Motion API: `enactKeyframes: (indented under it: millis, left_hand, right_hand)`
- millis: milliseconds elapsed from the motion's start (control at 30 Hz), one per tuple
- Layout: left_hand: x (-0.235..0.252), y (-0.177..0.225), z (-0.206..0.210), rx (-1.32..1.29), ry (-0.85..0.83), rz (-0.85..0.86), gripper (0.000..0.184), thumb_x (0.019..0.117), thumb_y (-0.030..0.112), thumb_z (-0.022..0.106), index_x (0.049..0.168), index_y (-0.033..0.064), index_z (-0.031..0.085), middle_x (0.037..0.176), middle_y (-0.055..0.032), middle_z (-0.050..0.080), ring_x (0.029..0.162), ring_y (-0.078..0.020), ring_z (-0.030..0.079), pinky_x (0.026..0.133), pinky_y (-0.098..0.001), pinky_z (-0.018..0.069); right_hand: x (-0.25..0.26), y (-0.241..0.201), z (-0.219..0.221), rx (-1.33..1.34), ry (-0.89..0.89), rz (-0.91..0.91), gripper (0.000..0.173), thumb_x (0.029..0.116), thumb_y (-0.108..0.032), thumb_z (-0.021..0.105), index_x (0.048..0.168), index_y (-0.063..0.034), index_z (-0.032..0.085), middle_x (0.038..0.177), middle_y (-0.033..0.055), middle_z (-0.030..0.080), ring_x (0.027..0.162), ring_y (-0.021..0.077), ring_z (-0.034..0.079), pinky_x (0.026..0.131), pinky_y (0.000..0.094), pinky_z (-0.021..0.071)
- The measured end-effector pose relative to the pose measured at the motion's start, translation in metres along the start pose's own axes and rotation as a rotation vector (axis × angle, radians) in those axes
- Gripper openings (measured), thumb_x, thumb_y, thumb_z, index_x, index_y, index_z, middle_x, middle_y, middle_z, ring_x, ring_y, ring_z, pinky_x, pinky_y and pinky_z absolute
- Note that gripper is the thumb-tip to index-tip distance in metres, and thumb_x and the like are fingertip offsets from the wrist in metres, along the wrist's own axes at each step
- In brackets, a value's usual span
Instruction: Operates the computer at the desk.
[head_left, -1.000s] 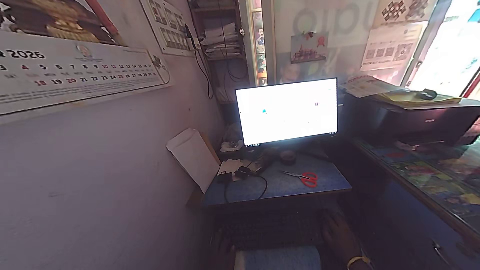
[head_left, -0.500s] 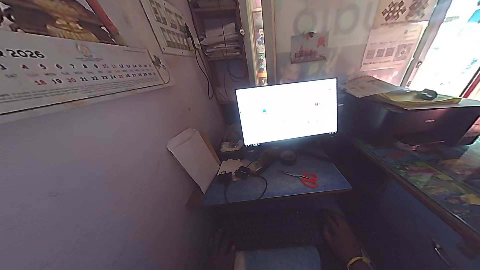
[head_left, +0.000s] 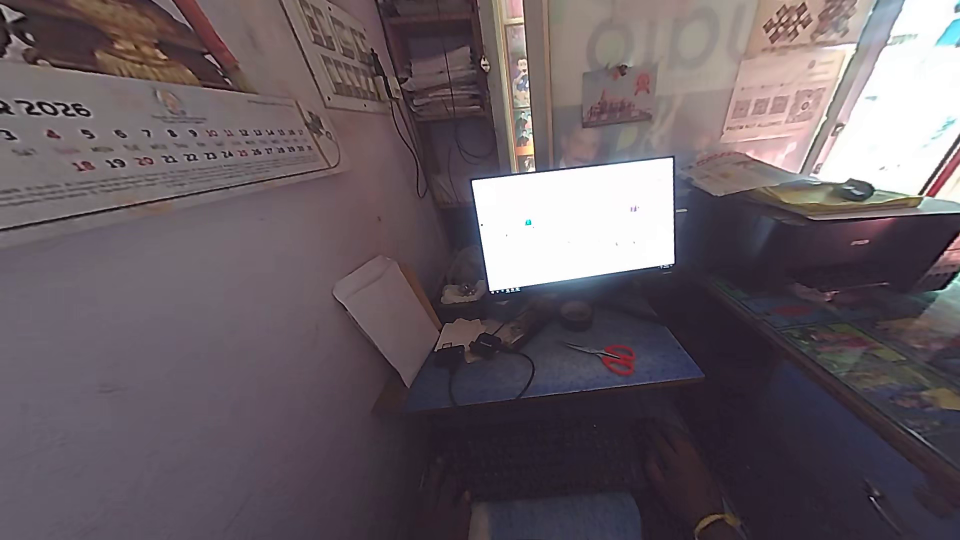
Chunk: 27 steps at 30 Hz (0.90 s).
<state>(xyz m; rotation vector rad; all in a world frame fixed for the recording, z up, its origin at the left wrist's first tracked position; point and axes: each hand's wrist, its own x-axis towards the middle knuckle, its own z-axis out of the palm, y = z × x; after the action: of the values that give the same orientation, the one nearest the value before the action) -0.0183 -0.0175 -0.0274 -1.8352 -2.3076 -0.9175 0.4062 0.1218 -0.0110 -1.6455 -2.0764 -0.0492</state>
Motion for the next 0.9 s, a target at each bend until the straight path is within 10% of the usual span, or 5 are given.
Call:
enactKeyframes:
  millis: [900]
  left_hand:
    - [0.0018,0.0008,-0.0019,0.039,-0.034,0.009,0.049,0.1024,0.04,0.052,0.129,0.002,0.067,0.156,-0.0234,0.043,0.144,-0.0414,0.043,0.117,-0.0535,0.0373]
  right_hand:
    - [-0.0006,0.002,0.0017,-0.005,0.012,-0.007,0.048,0.0933,-0.033,0.058,0.137,-0.0153,0.067,0.147,0.0148,0.058,0.134,0.0342,0.056,0.109,0.05,0.0488]
